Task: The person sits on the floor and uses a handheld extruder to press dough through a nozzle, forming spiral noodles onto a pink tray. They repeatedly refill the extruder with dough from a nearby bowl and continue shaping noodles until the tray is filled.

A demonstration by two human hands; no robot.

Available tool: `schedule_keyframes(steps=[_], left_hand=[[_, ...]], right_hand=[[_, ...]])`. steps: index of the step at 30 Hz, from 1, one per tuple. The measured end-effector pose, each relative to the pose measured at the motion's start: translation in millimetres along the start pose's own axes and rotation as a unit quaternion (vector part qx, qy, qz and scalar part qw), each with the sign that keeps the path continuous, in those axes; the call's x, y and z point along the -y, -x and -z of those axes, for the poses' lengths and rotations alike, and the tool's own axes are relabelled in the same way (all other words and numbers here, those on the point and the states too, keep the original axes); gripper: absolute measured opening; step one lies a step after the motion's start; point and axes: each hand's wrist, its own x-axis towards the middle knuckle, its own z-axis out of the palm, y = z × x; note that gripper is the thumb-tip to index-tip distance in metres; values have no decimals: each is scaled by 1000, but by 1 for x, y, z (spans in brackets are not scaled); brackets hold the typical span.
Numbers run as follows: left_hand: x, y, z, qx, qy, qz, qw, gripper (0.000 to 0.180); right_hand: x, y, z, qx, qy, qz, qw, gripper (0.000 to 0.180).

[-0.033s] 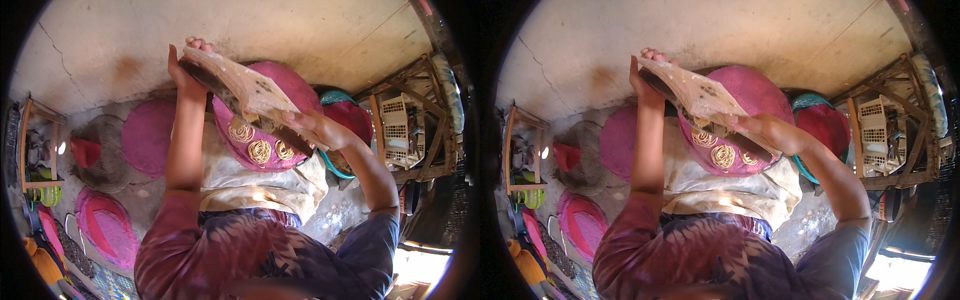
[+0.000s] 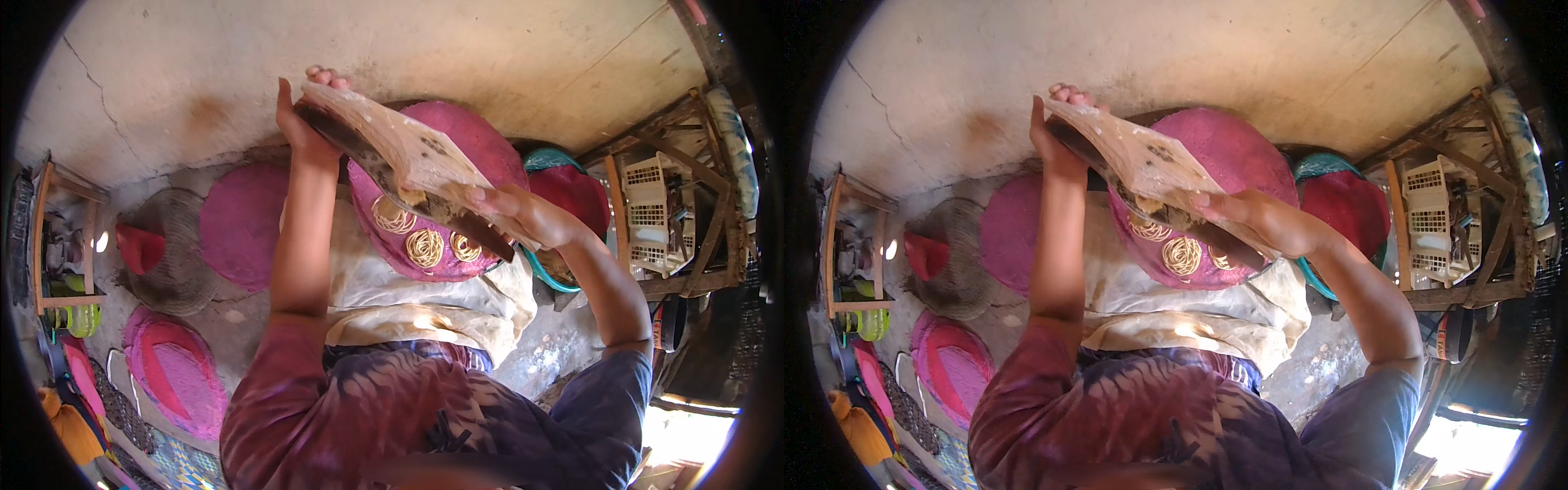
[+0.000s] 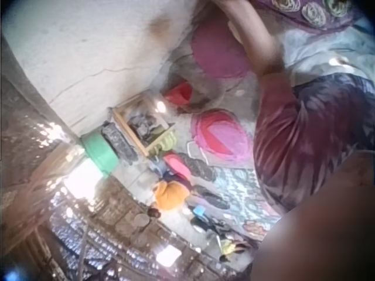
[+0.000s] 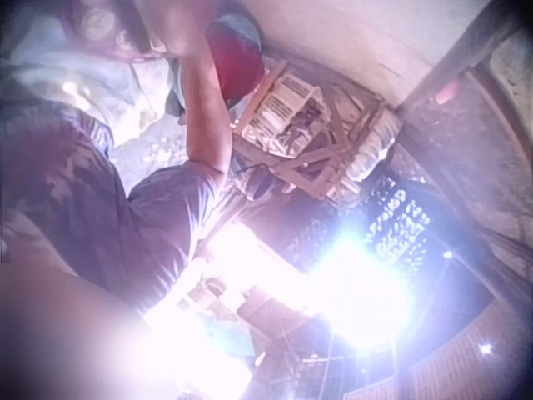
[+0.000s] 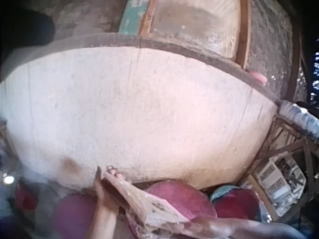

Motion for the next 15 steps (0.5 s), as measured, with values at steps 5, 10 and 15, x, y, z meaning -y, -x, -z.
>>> schedule_keyframes(steps=[5, 10, 15], left_hand=[[35, 13, 28, -53, 47, 17, 997, 26], [32, -13, 39, 51, 52, 49, 996, 29], [43, -34, 26, 33, 59, 61, 996, 37]], right_hand=[[-23, -4, 4, -53, -20, -41, 998, 65], [-52, -26, 15, -50, 36, -26, 998, 72], [-61, -4, 29, -53, -47, 38, 997, 73]])
